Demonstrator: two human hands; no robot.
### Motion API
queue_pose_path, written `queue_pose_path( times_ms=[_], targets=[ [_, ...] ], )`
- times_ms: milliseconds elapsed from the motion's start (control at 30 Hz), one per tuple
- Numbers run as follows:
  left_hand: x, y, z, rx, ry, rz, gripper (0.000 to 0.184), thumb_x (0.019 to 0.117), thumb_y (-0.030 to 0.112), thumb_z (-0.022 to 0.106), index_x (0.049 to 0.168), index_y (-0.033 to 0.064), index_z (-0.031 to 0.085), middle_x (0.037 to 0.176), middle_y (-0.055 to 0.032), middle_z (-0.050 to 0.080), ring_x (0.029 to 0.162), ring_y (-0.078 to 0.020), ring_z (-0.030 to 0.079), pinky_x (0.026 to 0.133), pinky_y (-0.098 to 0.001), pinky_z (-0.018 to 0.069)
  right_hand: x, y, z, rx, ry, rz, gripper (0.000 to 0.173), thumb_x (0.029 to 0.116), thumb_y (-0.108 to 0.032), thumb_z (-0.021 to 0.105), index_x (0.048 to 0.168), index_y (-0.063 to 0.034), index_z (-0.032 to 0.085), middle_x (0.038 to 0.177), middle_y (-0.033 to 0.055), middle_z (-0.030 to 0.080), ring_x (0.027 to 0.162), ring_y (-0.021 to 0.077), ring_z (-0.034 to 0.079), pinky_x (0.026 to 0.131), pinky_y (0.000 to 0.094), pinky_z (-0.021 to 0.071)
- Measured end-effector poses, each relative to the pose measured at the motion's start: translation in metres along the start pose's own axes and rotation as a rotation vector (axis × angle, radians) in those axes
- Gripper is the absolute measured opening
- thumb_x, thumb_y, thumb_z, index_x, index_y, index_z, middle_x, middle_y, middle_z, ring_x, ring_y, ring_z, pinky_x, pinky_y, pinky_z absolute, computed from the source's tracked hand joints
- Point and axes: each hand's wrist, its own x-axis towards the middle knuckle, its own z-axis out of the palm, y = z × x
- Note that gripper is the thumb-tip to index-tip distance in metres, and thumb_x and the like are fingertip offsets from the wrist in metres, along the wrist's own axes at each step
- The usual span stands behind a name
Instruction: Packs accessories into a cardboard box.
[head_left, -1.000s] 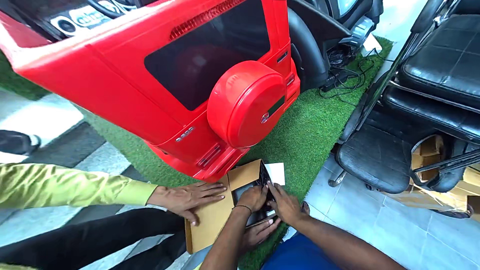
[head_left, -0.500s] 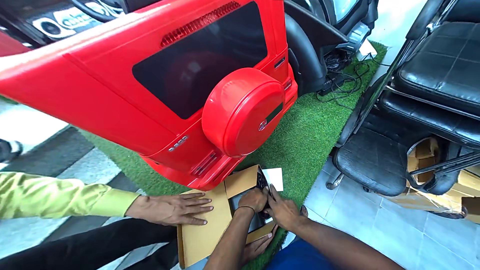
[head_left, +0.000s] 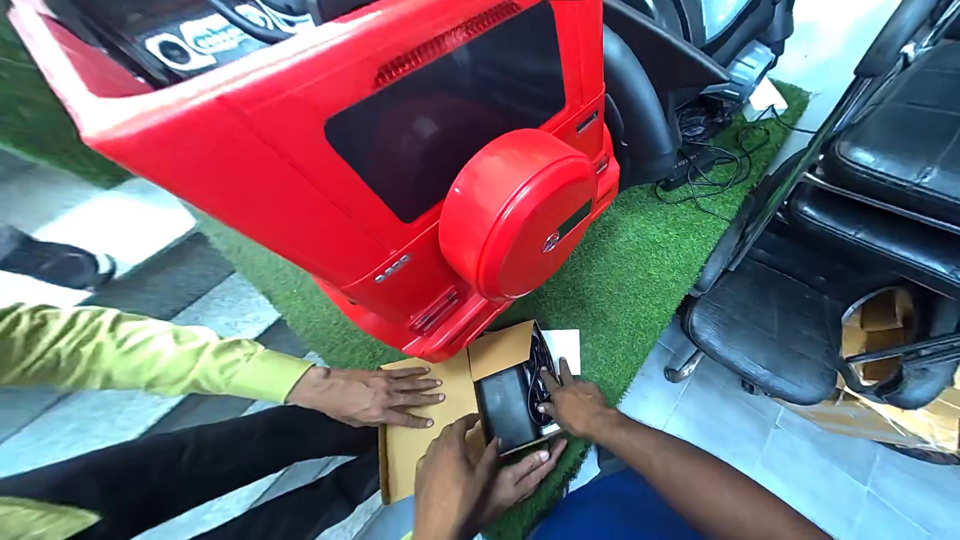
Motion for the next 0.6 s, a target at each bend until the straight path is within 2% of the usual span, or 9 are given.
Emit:
queue_pose_path(
  times_ms=[67, 133, 200, 300, 333, 400, 467, 500, 600],
  targets=[
    [-0.012, -0.010, -0.007, 0.025, -0.146, 0.026, 0.062, 0.0896, 0.055, 0.066, 0.133, 0.0107, 0.064, 0.125, -0.0122, 0.069, 0.116, -0.0329, 0.065, 0.102, -0.0602, 0.0473, 0.002, 0.003, -0.001, -0.010, -0.003, -0.013, 0.076, 0.1033, -0.060, 0.043, 0.165, -0.0220, 0.021, 0.169, 0.0250, 0.014, 0.115, 0.0481, 0.063, 0.088, 0.0645, 0.0528],
    [-0.015, -0.005, -0.010, 0.071, -0.246, 0.083, 0.077, 0.0920, 0.073, 0.050, 0.137, 0.0124, 0.063, 0.127, -0.0121, 0.069, 0.119, -0.0325, 0.065, 0.105, -0.0594, 0.0465, 0.005, 0.004, -0.003, -0.021, 0.007, -0.028, 0.077, 0.1020, -0.062, 0.044, 0.165, -0.0242, 0.023, 0.168, 0.0255, 0.017, 0.112, 0.0476, 0.064, 0.087, 0.0643, 0.0533],
    [-0.011, 0.004, -0.009, 0.145, -0.268, 0.091, 0.081, 0.0920, 0.079, 0.043, 0.138, 0.0151, 0.063, 0.128, -0.0110, 0.069, 0.120, -0.0321, 0.065, 0.106, -0.0580, 0.0464, 0.006, 0.005, -0.005, -0.035, 0.007, -0.034, 0.076, 0.1015, -0.063, 0.044, 0.165, -0.0259, 0.024, 0.167, 0.0261, 0.020, 0.110, 0.0476, 0.065, 0.086, 0.0638, 0.0534],
    [0.006, 0.012, 0.008, 0.249, -0.111, 0.077, 0.060, 0.0911, 0.062, 0.061, 0.132, 0.0179, 0.067, 0.131, -0.0117, 0.066, 0.123, -0.0342, 0.061, 0.106, -0.0554, 0.0449, 0.008, 0.007, -0.005, -0.025, 0.017, -0.028, 0.072, 0.1010, -0.060, 0.048, 0.163, -0.0322, 0.027, 0.165, 0.0261, 0.023, 0.110, 0.0477, 0.064, 0.086, 0.0645, 0.0530],
    [0.013, 0.014, 0.017, 0.258, -0.017, 0.087, 0.064, 0.0875, 0.054, 0.071, 0.139, 0.0162, 0.062, 0.142, -0.0171, 0.058, 0.131, -0.0392, 0.054, 0.107, -0.0576, 0.0438, 0.010, 0.008, -0.005, -0.016, 0.029, -0.032, 0.069, 0.1006, -0.057, 0.050, 0.162, -0.0346, 0.030, 0.164, 0.0264, 0.026, 0.109, 0.0480, 0.064, 0.085, 0.0653, 0.0530],
    [0.027, 0.017, 0.035, 0.305, 0.174, 0.161, 0.092, 0.0752, 0.038, 0.085, 0.154, 0.0126, 0.045, 0.160, -0.0280, 0.035, 0.145, -0.0476, 0.037, 0.113, -0.0611, 0.0372, 0.012, 0.012, -0.005, -0.010, 0.048, -0.050, 0.064, 0.0997, -0.048, 0.054, 0.160, -0.0383, 0.034, 0.161, 0.0265, 0.031, 0.108, 0.0478, 0.064, 0.083, 0.0658, 0.0533],
    [0.045, 0.018, 0.037, 0.382, 0.242, 0.274, 0.111, 0.0646, 0.034, 0.092, 0.159, 0.0106, 0.037, 0.164, -0.0319, 0.022, 0.151, -0.0498, 0.024, 0.118, -0.0629, 0.0282, 0.015, 0.015, -0.004, -0.001, 0.053, -0.082, 0.061, 0.1010, -0.046, 0.051, 0.159, -0.0397, 0.035, 0.160, 0.0267, 0.032, 0.108, 0.0474, 0.064, 0.083, 0.0656, 0.0536],
    [0.054, 0.020, 0.031, 0.421, 0.194, 0.309, 0.113, 0.0647, 0.035, 0.093, 0.159, 0.0112, 0.036, 0.165, -0.0307, 0.021, 0.152, -0.0478, 0.022, 0.120, -0.0625, 0.0258, 0.016, 0.018, -0.005, 0.013, 0.048, -0.100, 0.058, 0.1028, -0.047, 0.048, 0.159, -0.0407, 0.035, 0.161, 0.0262, 0.031, 0.109, 0.0473, 0.064, 0.084, 0.0658, 0.0534],
    [0.073, 0.027, 0.020, 0.472, -0.214, 0.265, 0.086, 0.0870, 0.030, 0.078, 0.160, 0.0155, 0.036, 0.166, -0.0210, 0.027, 0.152, -0.0392, 0.028, 0.120, -0.0578, 0.0297, 0.019, 0.024, -0.010, 0.023, 0.006, -0.149, 0.052, 0.1073, -0.050, 0.037, 0.159, -0.0414, 0.036, 0.161, 0.0258, 0.031, 0.109, 0.0483, 0.064, 0.087, 0.0674, 0.0523]
  ],
)
